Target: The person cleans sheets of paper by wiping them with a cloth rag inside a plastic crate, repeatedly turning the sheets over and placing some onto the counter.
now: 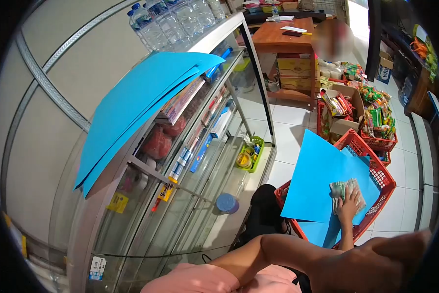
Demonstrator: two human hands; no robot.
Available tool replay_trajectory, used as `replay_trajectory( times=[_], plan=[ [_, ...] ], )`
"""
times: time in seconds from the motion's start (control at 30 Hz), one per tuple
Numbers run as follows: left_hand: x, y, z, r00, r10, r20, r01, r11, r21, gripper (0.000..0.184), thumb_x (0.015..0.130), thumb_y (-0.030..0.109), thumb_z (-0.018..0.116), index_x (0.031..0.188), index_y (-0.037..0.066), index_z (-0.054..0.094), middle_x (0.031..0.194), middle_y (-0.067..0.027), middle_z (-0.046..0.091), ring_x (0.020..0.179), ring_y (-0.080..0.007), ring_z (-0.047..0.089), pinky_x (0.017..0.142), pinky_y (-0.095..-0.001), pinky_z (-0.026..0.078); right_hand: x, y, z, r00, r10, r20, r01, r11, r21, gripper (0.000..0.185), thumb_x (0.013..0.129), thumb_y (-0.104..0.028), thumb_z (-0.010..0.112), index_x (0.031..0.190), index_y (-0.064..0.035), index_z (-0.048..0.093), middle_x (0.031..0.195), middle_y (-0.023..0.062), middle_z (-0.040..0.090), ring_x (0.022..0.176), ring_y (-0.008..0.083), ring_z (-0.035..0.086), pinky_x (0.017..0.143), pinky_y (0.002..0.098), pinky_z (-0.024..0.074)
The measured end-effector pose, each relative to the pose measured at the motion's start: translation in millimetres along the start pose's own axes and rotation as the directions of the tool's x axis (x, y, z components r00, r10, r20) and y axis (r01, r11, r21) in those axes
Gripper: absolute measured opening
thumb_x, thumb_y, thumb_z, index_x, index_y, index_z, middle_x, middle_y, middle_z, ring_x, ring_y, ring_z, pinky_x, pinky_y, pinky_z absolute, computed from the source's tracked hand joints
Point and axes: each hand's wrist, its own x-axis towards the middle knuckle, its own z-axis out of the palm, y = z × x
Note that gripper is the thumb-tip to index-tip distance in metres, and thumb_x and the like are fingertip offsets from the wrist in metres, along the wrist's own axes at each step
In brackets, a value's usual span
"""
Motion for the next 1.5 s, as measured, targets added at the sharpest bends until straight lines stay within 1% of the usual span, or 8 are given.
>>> replay_trajectory(
  times=[0.4, 0.47, 0.5, 0.67, 0.87, 1.1, 1.37, 1.5],
  plan=[
    [-39, -11, -27, 0.957, -0.291, -0.007, 0.278, 0.908, 0.312, 0.012, 0.079, 0.018, 0.057, 0.082, 0.006, 0.058, 0.081, -0.0069, 0.057, 0.067, -0.0188, 0.052, 0.063, -0.0302, 0.042, 3, -2, -2, 0.999, -0.025, 0.034, 0.025, 1.0, -0.003, 0.061, 0.079, -0.033, 0.053, 0.134, -0.0233, 0.029, 0.141, 0.0166, 0.016, 0.129, 0.039, 0.014, 0.095, 0.0618, 0.0144],
    [-64, 5, -55, 0.818, -0.51, -0.266, 0.535, 0.505, 0.677, 0.011, 0.076, 0.011, 0.056, 0.085, 0.005, 0.058, 0.085, -0.0064, 0.057, 0.077, -0.0221, 0.049, 0.075, -0.0344, 0.037, 1, 12, 40, 0.99, -0.143, -0.002, 0.132, 0.905, 0.404, 0.064, 0.077, -0.036, 0.053, 0.135, -0.0235, 0.028, 0.141, 0.0184, 0.016, 0.128, 0.041, 0.015, 0.094, 0.0618, 0.018],
    [-92, 8, -86, 0.876, -0.395, -0.278, 0.372, 0.185, 0.91, 0.02, 0.073, 0.009, 0.061, 0.093, 0.005, 0.057, 0.091, -0.0076, 0.057, 0.084, -0.0227, 0.051, 0.078, -0.0328, 0.039, -5, 18, 54, 0.983, -0.179, 0.049, 0.168, 0.971, 0.172, 0.066, 0.076, -0.037, 0.054, 0.135, -0.0235, 0.027, 0.141, 0.0193, 0.016, 0.127, 0.0418, 0.016, 0.093, 0.0621, 0.0192],
    [-215, 68, -188, 0.732, 0.089, -0.675, 0.389, -0.869, 0.307, 0.074, 0.073, 0.03, 0.065, 0.128, -0.002, 0.028, 0.124, -0.0214, 0.037, 0.108, -0.0358, 0.041, 0.09, -0.0418, 0.035, -55, -43, -7, 0.915, -0.375, 0.151, 0.367, 0.927, 0.08, 0.065, 0.076, -0.037, 0.053, 0.134, -0.022, 0.028, 0.14, 0.0196, 0.018, 0.126, 0.0431, 0.019, 0.094, 0.0619, 0.0202],
    [-246, 93, -207, 0.578, 0.051, -0.815, 0.594, -0.711, 0.377, 0.063, 0.075, 0.01, 0.06, 0.129, 0.001, 0.03, 0.108, -0.0238, 0.051, 0.091, -0.0378, 0.052, 0.077, -0.0404, 0.041, -34, -47, -10, 0.883, -0.431, 0.187, 0.402, 0.899, 0.173, 0.061, 0.078, -0.035, 0.053, 0.133, -0.0196, 0.031, 0.141, 0.0173, 0.016, 0.128, 0.0401, 0.016, 0.095, 0.0616, 0.0171],
    [-244, 100, -219, 0.559, 0.106, -0.822, 0.755, -0.474, 0.453, 0.031, 0.079, 0.012, 0.055, 0.107, 0.002, 0.048, 0.094, -0.0178, 0.057, 0.082, -0.0361, 0.054, 0.069, -0.0409, 0.042, 15, 10, -12, 0.995, 0.099, -0.004, -0.098, 0.99, 0.097, 0.055, 0.078, -0.025, 0.051, 0.13, -0.0179, 0.035, 0.14, 0.0185, 0.018, 0.127, 0.0428, 0.016, 0.095, 0.0613, 0.0165],
    [-223, 94, -235, 0.281, 0.051, -0.958, 0.778, -0.597, 0.196, 0.037, 0.088, 0.034, 0.04, 0.088, -0.001, 0.052, 0.082, -0.0178, 0.057, 0.072, -0.0375, 0.053, 0.064, -0.0427, 0.04, -39, -82, -4, 0.846, -0.491, 0.207, 0.414, 0.85, 0.324, 0.055, 0.082, -0.026, 0.044, 0.134, -0.0207, 0.029, 0.143, 0.015, 0.013, 0.131, 0.0366, 0.009, 0.1, 0.0594, 0.0094],
    [-232, 97, -230, 0.232, 0.085, -0.969, 0.752, -0.647, 0.123, 0.044, 0.089, 0.039, 0.035, 0.086, -0.001, 0.052, 0.08, -0.0185, 0.056, 0.069, -0.0388, 0.052, 0.062, -0.0439, 0.039, -33, -131, -10, 0.789, -0.609, -0.081, 0.481, 0.529, 0.699, 0.055, 0.081, -0.021, 0.045, 0.134, -0.0187, 0.029, 0.143, 0.0137, 0.011, 0.131, 0.035, 0.009, 0.101, 0.0545, 0.015]
  ],
)
